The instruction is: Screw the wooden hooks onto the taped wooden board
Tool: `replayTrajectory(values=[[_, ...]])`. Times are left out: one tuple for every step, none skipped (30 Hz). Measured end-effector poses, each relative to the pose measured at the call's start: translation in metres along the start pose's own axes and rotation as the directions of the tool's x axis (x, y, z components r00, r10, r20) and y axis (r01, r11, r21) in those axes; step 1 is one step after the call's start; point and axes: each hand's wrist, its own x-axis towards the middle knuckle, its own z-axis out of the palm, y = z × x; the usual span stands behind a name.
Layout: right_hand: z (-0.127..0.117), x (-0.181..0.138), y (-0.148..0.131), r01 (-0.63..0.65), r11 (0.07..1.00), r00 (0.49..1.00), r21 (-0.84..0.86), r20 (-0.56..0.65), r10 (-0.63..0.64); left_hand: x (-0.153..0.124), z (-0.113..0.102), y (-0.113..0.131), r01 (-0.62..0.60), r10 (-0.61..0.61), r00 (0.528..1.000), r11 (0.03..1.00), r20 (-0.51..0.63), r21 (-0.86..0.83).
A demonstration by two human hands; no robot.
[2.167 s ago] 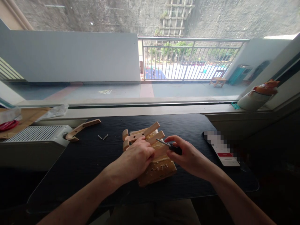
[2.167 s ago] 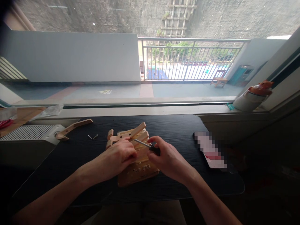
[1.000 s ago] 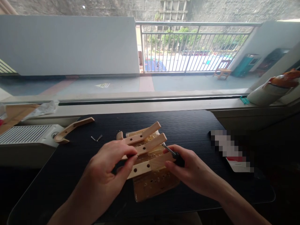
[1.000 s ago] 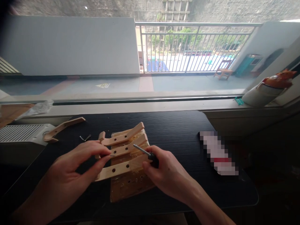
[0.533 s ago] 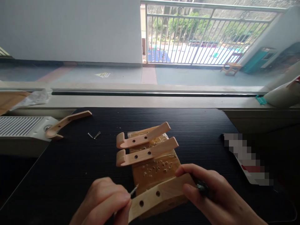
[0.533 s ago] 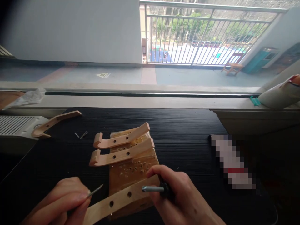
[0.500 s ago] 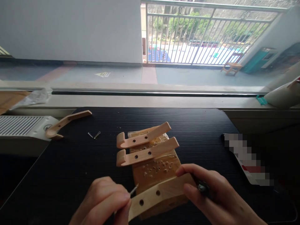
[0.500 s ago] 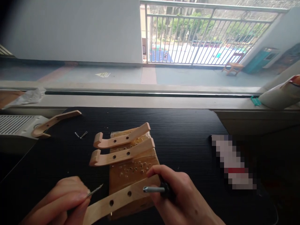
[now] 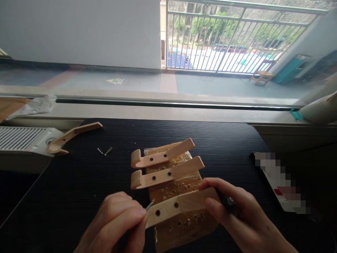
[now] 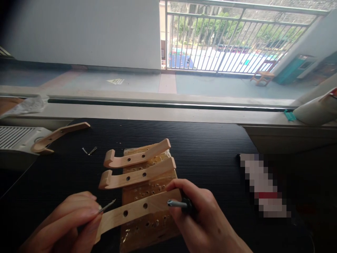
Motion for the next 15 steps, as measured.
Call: replayTrajectory(values=[[0.001, 0.000, 0.002, -0.013, 1.000, 1.000, -0.004, -0.001, 0.013, 0.000, 0.000, -0.001, 0.001, -0.001, 1.000, 1.000, -0.002, -0.001], [0.001, 0.000, 0.004, -0.023, 1.000, 1.000, -0.004, 0.000, 0.023, 0.000, 0.000, -0.003, -0.001, 0.001, 1.000, 1.000, 0.004, 0.001], [0.002, 0.000, 0.006, -0.035, 0.999, 0.999, 0.000, 0.003, 0.035, 0.000, -0.001, -0.005, -0.006, 0.006, 1.000, 1.000, 0.017, 0.005], [0.003, 0.001, 0.007, -0.046, 0.999, 0.999, 0.009, 0.012, 0.046, 0.001, -0.002, -0.007, -0.014, 0.014, 0.999, 1.000, 0.037, 0.011], [0.003, 0.003, 0.008, -0.051, 0.998, 0.998, 0.022, 0.023, 0.050, 0.001, -0.003, -0.009, -0.025, 0.024, 0.998, 0.999, 0.054, 0.019], [0.004, 0.004, 0.008, -0.055, 0.998, 0.998, 0.038, 0.038, 0.053, 0.002, -0.004, -0.011, -0.031, 0.029, 0.997, 0.999, 0.072, 0.029], [0.004, 0.006, 0.008, -0.054, 0.997, 0.997, 0.054, 0.050, 0.052, 0.003, -0.004, -0.012, -0.034, 0.031, 0.996, 0.999, 0.083, 0.037], [0.004, 0.009, 0.007, -0.053, 0.996, 0.997, 0.069, 0.065, 0.049, 0.004, -0.004, -0.012, -0.034, 0.030, 0.996, 0.999, 0.084, 0.043], [0.004, 0.011, 0.005, -0.051, 0.995, 0.996, 0.082, 0.077, 0.045, 0.005, -0.004, -0.011, -0.035, 0.031, 0.996, 0.998, 0.088, 0.045], [0.004, 0.013, 0.004, -0.046, 0.995, 0.995, 0.093, 0.087, 0.038, 0.007, -0.003, -0.010, -0.037, 0.032, 0.995, 0.998, 0.091, 0.044], [0.004, 0.015, 0.003, -0.045, 0.994, 0.995, 0.101, 0.097, 0.035, 0.008, -0.002, -0.009, -0.039, 0.034, 0.995, 0.998, 0.092, 0.045], [0.004, 0.017, 0.002, -0.046, 0.993, 0.993, 0.107, 0.110, 0.034, 0.009, -0.001, -0.007, -0.040, 0.035, 0.995, 0.998, 0.092, 0.047], [0.004, 0.018, 0.001, -0.047, 0.992, 0.992, 0.115, 0.123, 0.032, 0.011, 0.000, -0.005, -0.040, 0.035, 0.995, 0.998, 0.090, 0.052], [0.003, 0.018, 0.000, -0.052, 0.991, 0.990, 0.125, 0.140, 0.034, 0.011, 0.000, -0.003, -0.034, 0.029, 0.995, 0.998, 0.090, 0.059], [0.003, 0.019, -0.001, -0.057, 0.989, 0.988, 0.136, 0.152, 0.036, 0.012, 0.000, -0.002, -0.026, 0.020, 0.996, 0.998, 0.093, 0.065]])
